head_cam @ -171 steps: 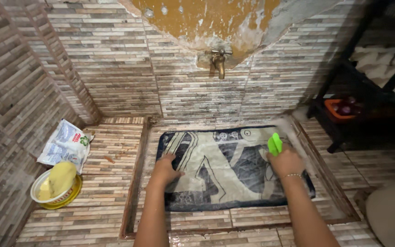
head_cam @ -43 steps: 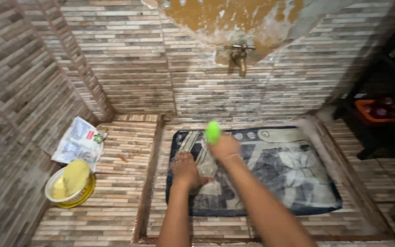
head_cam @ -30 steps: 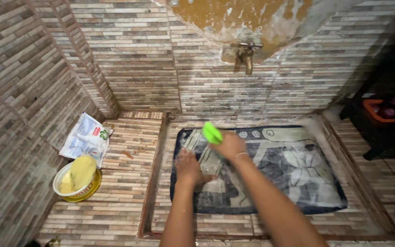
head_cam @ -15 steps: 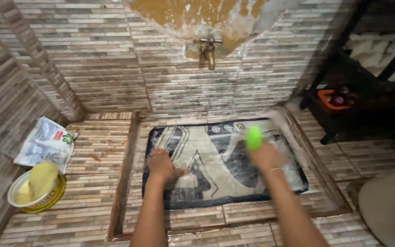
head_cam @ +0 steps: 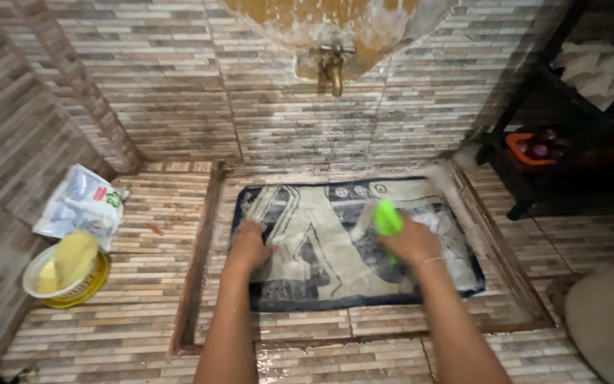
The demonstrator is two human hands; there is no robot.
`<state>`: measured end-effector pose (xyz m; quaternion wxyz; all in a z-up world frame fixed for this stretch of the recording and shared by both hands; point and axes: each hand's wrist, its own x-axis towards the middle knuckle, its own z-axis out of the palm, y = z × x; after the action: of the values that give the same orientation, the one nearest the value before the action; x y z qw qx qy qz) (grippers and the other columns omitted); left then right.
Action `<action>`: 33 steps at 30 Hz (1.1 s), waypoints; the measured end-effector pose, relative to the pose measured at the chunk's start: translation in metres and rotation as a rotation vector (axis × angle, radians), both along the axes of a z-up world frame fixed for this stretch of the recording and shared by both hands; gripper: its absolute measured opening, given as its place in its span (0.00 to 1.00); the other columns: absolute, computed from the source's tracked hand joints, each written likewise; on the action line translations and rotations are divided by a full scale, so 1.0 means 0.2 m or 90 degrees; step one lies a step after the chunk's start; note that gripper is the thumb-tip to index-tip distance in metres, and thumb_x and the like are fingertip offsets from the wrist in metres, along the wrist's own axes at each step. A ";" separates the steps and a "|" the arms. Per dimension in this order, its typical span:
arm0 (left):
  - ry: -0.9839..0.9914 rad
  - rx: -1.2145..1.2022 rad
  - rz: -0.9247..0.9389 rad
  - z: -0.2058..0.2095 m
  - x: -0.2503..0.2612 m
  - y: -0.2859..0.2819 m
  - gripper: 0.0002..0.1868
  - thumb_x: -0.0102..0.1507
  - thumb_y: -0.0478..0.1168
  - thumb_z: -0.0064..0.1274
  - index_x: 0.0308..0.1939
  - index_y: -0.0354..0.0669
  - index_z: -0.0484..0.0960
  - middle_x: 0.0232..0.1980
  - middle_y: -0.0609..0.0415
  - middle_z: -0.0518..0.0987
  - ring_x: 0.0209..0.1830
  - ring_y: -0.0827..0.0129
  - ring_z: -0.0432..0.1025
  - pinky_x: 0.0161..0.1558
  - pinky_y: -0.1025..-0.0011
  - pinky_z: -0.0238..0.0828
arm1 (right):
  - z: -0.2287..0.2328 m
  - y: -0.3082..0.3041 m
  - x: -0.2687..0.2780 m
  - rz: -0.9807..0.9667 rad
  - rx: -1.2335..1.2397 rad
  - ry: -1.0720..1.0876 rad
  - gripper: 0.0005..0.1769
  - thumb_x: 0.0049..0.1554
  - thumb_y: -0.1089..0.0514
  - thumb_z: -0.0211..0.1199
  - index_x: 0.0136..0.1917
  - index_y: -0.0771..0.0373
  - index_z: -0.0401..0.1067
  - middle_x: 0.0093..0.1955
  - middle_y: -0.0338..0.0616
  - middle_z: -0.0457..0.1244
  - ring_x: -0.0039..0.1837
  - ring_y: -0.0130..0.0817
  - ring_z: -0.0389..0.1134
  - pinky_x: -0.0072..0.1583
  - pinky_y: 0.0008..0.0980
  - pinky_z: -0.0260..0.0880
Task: The person turns on a wall-mounted tap to wet a patterned mat placed on a tiled floor. They pour a powdered substance from a packet onto the mat and scrub it with a green brush. The person continues to scrub the mat thoroughly with the brush and water.
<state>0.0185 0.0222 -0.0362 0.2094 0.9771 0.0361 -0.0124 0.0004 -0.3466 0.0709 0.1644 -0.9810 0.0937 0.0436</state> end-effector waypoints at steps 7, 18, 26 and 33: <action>0.009 0.081 0.021 0.07 -0.11 -0.12 0.42 0.61 0.51 0.60 0.70 0.27 0.64 0.76 0.30 0.61 0.78 0.41 0.54 0.74 0.52 0.56 | -0.12 0.21 -0.04 0.176 -0.111 0.012 0.37 0.48 0.30 0.65 0.60 0.58 0.73 0.53 0.54 0.71 0.56 0.54 0.73 0.57 0.49 0.73; -0.077 0.025 0.030 0.09 -0.12 -0.12 0.43 0.56 0.52 0.64 0.67 0.31 0.66 0.74 0.33 0.62 0.77 0.41 0.56 0.72 0.48 0.54 | 0.06 0.07 -0.07 0.165 0.051 0.117 0.47 0.40 0.30 0.70 0.67 0.56 0.70 0.59 0.55 0.69 0.61 0.53 0.71 0.62 0.46 0.71; 0.039 0.064 0.343 0.45 -0.28 -0.11 0.60 0.43 0.69 0.74 0.63 0.27 0.71 0.66 0.32 0.70 0.68 0.41 0.65 0.63 0.50 0.69 | 0.01 -0.22 0.01 0.006 -0.008 0.109 0.48 0.42 0.31 0.74 0.67 0.60 0.69 0.64 0.55 0.68 0.64 0.50 0.70 0.65 0.43 0.70; 0.138 -0.028 0.315 0.41 -0.25 -0.02 0.47 0.49 0.64 0.72 0.58 0.31 0.77 0.62 0.36 0.79 0.63 0.45 0.74 0.62 0.53 0.72 | -0.01 0.57 -0.35 0.417 -0.008 0.009 0.39 0.48 0.35 0.70 0.60 0.67 0.72 0.49 0.55 0.71 0.49 0.53 0.73 0.53 0.48 0.74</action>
<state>-0.0317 0.0177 0.0450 0.2223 0.9266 0.2960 -0.0665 -0.0688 -0.2319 0.0685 0.1351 -0.9597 -0.2251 0.1002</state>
